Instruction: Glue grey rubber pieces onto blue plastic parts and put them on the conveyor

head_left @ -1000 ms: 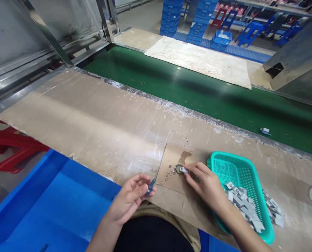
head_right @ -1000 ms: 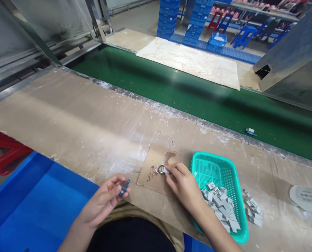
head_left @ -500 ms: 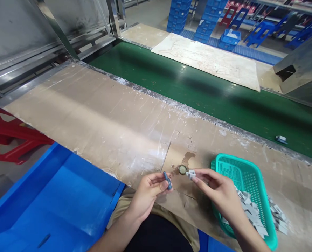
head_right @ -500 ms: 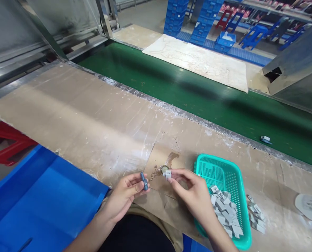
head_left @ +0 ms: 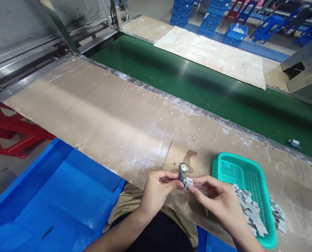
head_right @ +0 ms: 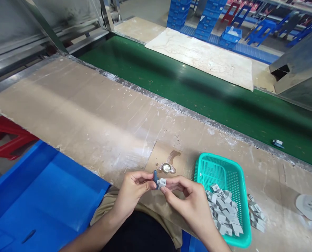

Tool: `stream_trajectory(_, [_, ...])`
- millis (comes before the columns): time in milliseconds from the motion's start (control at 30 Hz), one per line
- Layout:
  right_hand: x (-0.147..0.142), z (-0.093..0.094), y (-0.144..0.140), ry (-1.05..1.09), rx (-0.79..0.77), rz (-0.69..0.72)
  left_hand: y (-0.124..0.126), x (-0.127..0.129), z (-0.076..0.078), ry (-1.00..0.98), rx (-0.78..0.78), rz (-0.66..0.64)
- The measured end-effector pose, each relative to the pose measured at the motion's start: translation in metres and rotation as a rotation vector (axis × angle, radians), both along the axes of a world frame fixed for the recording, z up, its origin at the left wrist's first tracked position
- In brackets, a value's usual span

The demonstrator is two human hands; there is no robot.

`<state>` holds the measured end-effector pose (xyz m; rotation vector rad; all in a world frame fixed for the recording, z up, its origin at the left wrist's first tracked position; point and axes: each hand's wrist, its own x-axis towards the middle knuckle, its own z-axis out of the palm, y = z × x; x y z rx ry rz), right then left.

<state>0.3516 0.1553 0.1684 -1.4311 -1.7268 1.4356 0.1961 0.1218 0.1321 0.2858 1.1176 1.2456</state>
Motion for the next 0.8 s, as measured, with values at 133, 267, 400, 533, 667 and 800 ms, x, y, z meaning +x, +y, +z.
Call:
stream_trajectory(133, [0.003,0.002,0.002,-0.03,-0.023,0.029,0.003,-0.005,0.003,0.132,0.101,-0.071])
stream_trajectory(267, [0.007,0.004,0.005,-0.005,-0.128,0.021,0.005,-0.004,0.001,0.199,0.12,-0.136])
stream_trajectory(400, [0.01,0.004,0.007,0.049,-0.231,0.016,0.008,0.005,0.001,0.093,0.089,-0.146])
stream_trajectory(533, [0.023,0.0,0.015,0.04,-0.268,-0.044,0.01,-0.014,0.003,0.233,0.054,-0.101])
stream_trajectory(667, [0.057,-0.009,0.054,-0.019,-0.183,-0.185,-0.002,-0.079,-0.014,0.853,-0.036,0.324])
stream_trajectory(800, [0.102,-0.016,0.128,-0.363,0.125,-0.424,-0.024,-0.153,-0.052,1.309,-0.271,0.759])
